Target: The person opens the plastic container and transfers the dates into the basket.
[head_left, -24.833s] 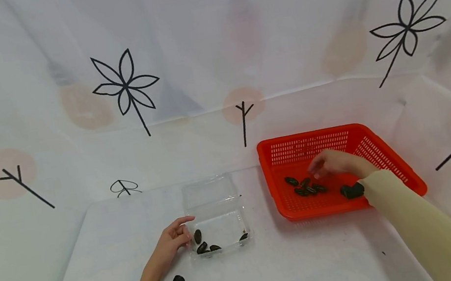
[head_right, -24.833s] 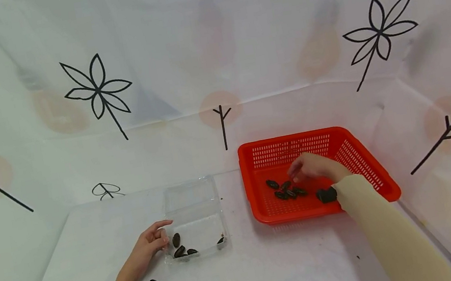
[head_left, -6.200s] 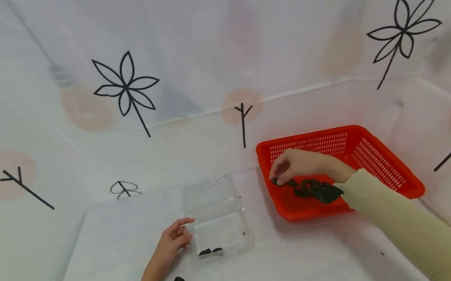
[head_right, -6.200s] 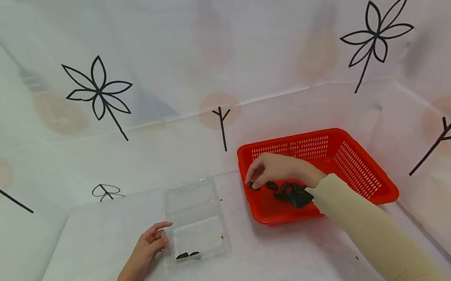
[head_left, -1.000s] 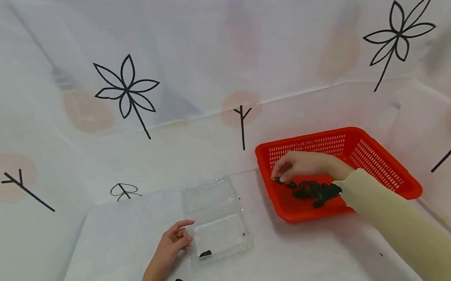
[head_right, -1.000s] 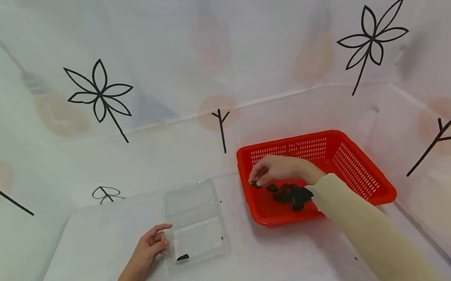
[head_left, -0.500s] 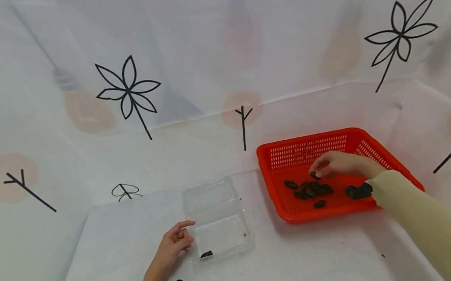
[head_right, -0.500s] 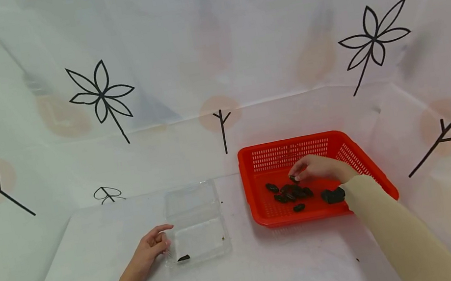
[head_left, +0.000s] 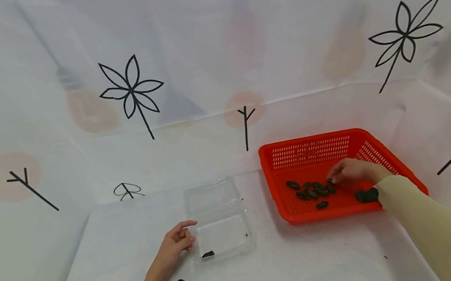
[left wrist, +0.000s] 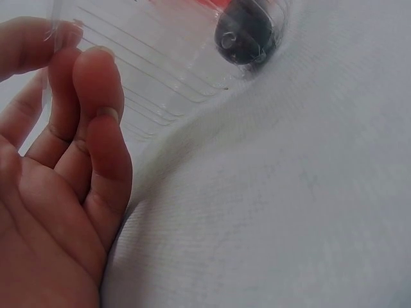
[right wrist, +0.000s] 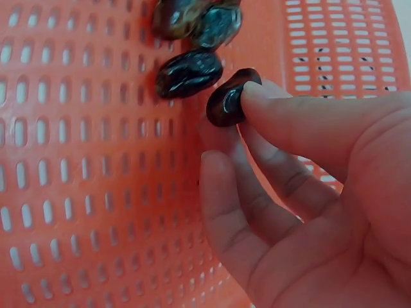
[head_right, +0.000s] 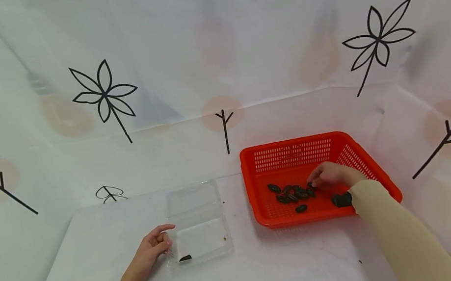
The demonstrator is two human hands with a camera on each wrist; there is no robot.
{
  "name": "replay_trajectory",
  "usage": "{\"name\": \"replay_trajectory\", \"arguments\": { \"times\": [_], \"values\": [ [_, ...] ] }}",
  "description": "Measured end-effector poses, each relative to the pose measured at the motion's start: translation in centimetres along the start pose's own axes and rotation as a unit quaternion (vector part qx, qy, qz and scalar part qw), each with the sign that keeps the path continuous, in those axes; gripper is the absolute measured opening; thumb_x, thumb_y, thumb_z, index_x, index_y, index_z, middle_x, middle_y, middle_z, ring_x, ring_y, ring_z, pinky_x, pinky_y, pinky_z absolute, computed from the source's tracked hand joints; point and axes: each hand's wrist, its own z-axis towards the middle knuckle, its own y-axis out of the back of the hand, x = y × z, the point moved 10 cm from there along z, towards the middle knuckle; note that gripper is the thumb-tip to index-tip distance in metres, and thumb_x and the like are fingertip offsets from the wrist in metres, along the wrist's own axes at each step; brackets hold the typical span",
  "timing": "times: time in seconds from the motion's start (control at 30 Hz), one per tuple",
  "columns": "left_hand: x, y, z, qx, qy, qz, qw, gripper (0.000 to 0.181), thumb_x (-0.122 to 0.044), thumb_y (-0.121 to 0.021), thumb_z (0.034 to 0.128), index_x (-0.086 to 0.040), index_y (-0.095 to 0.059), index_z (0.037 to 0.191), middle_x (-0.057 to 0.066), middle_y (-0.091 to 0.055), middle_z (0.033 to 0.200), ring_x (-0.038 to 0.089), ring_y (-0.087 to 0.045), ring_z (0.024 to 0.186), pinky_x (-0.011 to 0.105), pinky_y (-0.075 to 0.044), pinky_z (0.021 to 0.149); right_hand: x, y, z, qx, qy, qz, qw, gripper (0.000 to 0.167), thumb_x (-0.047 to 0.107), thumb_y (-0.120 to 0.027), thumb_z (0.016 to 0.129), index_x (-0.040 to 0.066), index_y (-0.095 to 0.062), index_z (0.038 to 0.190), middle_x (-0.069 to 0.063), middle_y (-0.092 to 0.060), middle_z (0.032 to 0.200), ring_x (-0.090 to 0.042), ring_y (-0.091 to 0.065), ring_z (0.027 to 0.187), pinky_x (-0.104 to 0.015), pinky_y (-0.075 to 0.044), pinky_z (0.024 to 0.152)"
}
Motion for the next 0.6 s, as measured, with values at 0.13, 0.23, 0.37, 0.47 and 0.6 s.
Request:
{"name": "replay_trajectory", "arguments": {
  "times": [0.13,0.23,0.37,0.47,0.6],
  "values": [
    [-0.2,-0.1,0.0,0.006,-0.008,0.001,1.0000,0.043,-0.008,-0.061,0.0963,-0.005,-0.052,0.138,0.005,-0.051,0.083,0.015,-0.051,0.074,0.026,-0.046,0.070,-0.7,0.2,-0.3,-0.008,-0.024,0.011,0.9996,0.028,0.005,-0.060,0.096,-0.010,-0.065,0.120,-0.018,-0.067,0.114,-0.028,-0.062,0.101,-0.046,-0.051,0.091],
    [-0.2,-0.1,0.1,0.005,-0.009,0.001,1.0000,0.043,-0.008,-0.062,0.0957,-0.005,-0.053,0.138,0.004,-0.051,0.082,0.015,-0.052,0.073,0.026,-0.046,0.070,-0.9,0.3,-0.3,-0.009,-0.029,0.013,0.9995,0.029,0.005,-0.060,0.096,-0.010,-0.065,0.121,-0.017,-0.067,0.113,-0.027,-0.062,0.099,-0.044,-0.051,0.090],
    [-0.1,-0.1,0.2,0.002,-0.008,0.000,1.0000,0.043,-0.007,-0.063,0.0955,-0.004,-0.053,0.137,0.002,-0.052,0.082,0.015,-0.052,0.073,0.026,-0.046,0.070,-0.8,0.4,-0.2,-0.011,-0.021,0.013,0.9996,0.030,0.005,-0.060,0.096,-0.011,-0.064,0.121,-0.018,-0.067,0.114,-0.027,-0.063,0.099,-0.044,-0.052,0.089],
    [-0.1,-0.1,0.2,0.008,-0.015,0.004,0.9999,0.044,-0.008,-0.062,0.0961,-0.001,-0.051,0.138,0.001,-0.052,0.082,0.015,-0.052,0.074,0.026,-0.047,0.070,0.0,0.8,-0.1,-0.038,-0.012,0.008,0.9992,0.029,0.005,-0.060,0.096,-0.011,-0.065,0.120,-0.019,-0.067,0.113,-0.029,-0.063,0.101,-0.049,-0.050,0.091],
    [-0.2,-0.2,0.1,0.016,-0.025,0.011,0.9995,0.045,-0.008,-0.062,0.0968,0.002,-0.049,0.138,0.001,-0.052,0.082,0.014,-0.052,0.074,0.026,-0.046,0.070,2.0,1.3,0.2,-0.078,0.012,0.000,0.9969,0.031,0.008,-0.060,0.097,-0.010,-0.064,0.122,-0.023,-0.066,0.117,-0.033,-0.063,0.106,-0.052,-0.048,0.094]
  ]
}}
